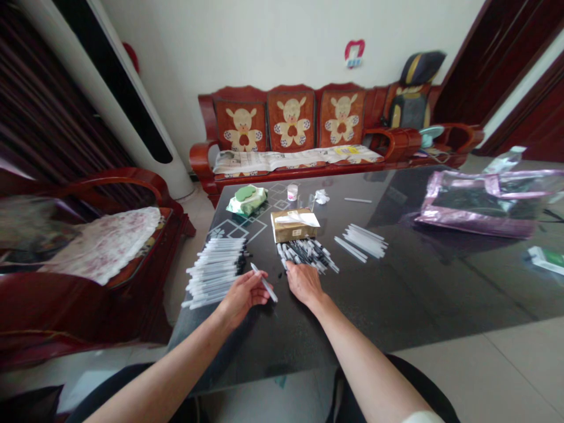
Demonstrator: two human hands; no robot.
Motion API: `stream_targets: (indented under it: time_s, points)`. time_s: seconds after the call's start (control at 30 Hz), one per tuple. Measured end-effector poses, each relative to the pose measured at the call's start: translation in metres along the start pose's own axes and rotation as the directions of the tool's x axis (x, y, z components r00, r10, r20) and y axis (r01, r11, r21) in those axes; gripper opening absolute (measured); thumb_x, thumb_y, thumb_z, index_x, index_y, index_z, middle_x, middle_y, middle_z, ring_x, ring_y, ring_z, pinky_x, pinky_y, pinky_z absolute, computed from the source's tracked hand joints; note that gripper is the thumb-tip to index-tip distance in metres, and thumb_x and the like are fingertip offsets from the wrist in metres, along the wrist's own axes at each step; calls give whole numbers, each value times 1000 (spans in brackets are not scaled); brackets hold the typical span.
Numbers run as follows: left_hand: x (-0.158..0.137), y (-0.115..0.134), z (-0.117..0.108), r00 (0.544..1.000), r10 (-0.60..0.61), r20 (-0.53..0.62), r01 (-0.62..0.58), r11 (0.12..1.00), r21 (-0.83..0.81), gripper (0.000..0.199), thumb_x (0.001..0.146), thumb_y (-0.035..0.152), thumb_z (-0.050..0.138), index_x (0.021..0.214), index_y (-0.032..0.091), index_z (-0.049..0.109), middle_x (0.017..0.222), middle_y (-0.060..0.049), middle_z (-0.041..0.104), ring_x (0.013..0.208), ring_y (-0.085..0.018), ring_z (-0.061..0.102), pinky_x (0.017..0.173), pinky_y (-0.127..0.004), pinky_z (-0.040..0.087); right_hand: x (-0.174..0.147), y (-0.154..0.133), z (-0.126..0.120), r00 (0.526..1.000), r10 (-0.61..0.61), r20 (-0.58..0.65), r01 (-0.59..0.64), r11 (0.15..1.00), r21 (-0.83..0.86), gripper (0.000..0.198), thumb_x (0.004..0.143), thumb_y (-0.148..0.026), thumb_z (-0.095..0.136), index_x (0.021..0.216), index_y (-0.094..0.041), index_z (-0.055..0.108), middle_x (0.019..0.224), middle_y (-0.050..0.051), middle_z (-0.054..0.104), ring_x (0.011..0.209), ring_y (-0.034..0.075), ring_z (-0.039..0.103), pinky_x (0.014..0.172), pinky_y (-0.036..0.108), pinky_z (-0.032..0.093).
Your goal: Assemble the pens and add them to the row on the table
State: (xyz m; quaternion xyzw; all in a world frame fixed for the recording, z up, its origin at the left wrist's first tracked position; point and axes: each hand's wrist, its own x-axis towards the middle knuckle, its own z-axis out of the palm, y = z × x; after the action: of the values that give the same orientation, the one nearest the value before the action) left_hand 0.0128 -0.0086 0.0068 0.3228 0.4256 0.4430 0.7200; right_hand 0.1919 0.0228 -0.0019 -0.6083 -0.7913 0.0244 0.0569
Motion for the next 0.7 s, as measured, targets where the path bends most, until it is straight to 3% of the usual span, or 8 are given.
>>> stream_targets:
  time_s: [0.37,0.6,0.7]
  points:
    - [0,0,0,1000,13,3,-13,1000,-6,25,81,35,59,92,13,55,73,-9,68,53,-12,62,48,-20,50,4,11,8,995,87,-52,-79,986,148,17,85,-31,54,98,-21,59,82,3,70,80,19,65,65,24,38]
    - [0,-1,-1,1000,8,4,-8,1000,-13,26,80,35,60,92,13,55,73,-10,68,52,-12,62,48,-20,50,1,6,2,995,-46,-89,55,994,99,25,92,-28,42,107,-25,62,92,6,71,85,19,65,69,26,39]
    - [1,-1,-1,1000,9,6,-9,1000,-14,25,81,35,60,91,13,55,72,-9,68,52,-12,62,48,-20,50,0,-1,3,991,-120,-59,123,991,54,30,95,-28,36,106,-26,63,87,6,71,80,19,65,66,26,39]
